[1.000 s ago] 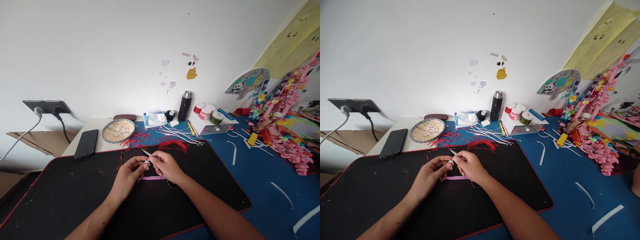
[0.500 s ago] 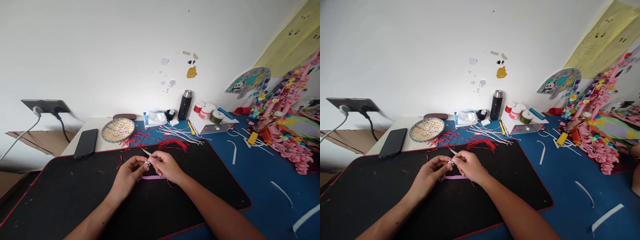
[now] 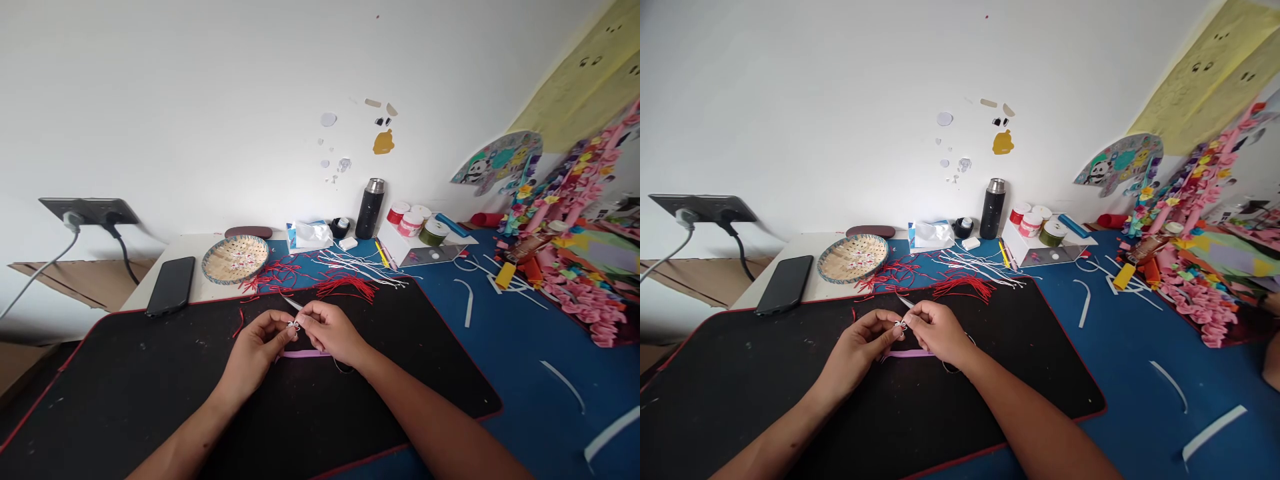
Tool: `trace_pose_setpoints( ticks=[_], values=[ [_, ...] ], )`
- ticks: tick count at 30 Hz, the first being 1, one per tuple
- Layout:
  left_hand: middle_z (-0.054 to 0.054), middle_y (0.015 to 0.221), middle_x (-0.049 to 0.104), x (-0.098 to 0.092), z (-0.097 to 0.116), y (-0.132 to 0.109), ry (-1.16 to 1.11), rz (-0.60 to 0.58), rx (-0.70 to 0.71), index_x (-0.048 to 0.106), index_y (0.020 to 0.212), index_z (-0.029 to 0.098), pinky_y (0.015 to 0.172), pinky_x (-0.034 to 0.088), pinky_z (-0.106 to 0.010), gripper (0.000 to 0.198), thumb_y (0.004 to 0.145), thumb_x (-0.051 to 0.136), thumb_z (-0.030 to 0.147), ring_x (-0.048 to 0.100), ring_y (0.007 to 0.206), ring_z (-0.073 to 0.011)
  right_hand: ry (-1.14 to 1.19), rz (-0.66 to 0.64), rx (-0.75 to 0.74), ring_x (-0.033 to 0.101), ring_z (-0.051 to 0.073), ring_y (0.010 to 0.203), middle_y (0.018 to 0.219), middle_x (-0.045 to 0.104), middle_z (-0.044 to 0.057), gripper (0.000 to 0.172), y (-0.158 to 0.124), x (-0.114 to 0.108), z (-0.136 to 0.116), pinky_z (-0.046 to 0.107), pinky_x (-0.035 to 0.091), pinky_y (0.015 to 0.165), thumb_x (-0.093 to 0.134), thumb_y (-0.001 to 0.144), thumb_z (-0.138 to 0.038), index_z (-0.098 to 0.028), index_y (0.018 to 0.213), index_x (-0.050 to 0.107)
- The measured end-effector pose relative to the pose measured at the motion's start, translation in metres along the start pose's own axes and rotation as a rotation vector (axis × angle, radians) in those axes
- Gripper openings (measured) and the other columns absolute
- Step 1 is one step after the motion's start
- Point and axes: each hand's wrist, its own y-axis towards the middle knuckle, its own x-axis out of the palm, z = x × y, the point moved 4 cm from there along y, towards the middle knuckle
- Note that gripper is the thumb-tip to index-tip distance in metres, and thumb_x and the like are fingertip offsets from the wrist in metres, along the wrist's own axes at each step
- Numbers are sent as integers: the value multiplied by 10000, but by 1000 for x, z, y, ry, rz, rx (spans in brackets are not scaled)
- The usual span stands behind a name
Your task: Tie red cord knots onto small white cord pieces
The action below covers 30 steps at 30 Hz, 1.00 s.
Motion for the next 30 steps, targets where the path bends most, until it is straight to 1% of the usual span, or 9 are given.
trace_pose_setpoints(
  ticks=[8,12,15,18,20,23,27,30],
  values=[
    [13,744,670,-3,0,1,6,28,-13,699,992,197,513,381,-241,474,737,847,568,493,540,-118,7,-11,-17,389,75,404,532,490,-88,397,-1,0,0,210,325,421,657,911,-573,-178,920,612],
    [13,749,680,-5,-2,1,-6,25,-7,706,1015,194,510,384,-237,462,748,849,543,508,539,-115,-52,-29,-22,419,80,412,549,508,-78,378,-1,0,-2,210,314,421,659,909,-555,-180,914,619],
    [-6,769,705,-5,-3,2,-16,7,-3,711,1084,187,510,398,-244,499,776,820,564,535,546,-127,-67,-30,-23,416,82,409,540,510,-76,351,-1,1,-2,213,303,419,648,918,-531,-182,892,612],
    [9,681,671,-8,-2,3,-10,6,3,713,1123,169,502,392,-243,522,833,755,601,523,526,-131,-62,-21,-16,405,82,395,520,493,-86,338,-1,0,-3,213,291,410,655,912,-520,-188,876,600],
    [25,633,632,-10,-1,4,-5,16,8,722,1092,159,499,386,-239,510,847,742,605,508,518,-129,-64,-17,-12,399,83,389,500,471,-95,331,-1,0,-3,212,290,410,660,911,-515,-191,875,599],
    [21,646,629,-15,0,5,-19,29,-2,735,1043,157,500,389,-236,487,827,771,592,513,536,-129,-73,-23,-8,400,85,395,492,464,-97,317,-1,0,-3,213,295,416,653,917,-500,-188,883,607],
    [28,621,615,-18,-1,7,-24,18,-34,755,1033,158,503,374,-228,472,785,828,553,496,537,-121,-73,-24,-11,404,86,399,502,470,-94,301,-1,0,-4,215,297,418,648,923,-484,-189,886,606],
    [12,701,655,-17,-2,7,-23,-3,-54,765,1032,164,504,377,-224,464,757,860,526,502,552,-112,-75,-29,-12,396,83,397,494,466,-97,293,-1,1,-4,210,292,415,638,929,-476,-188,887,603]
  ],
)
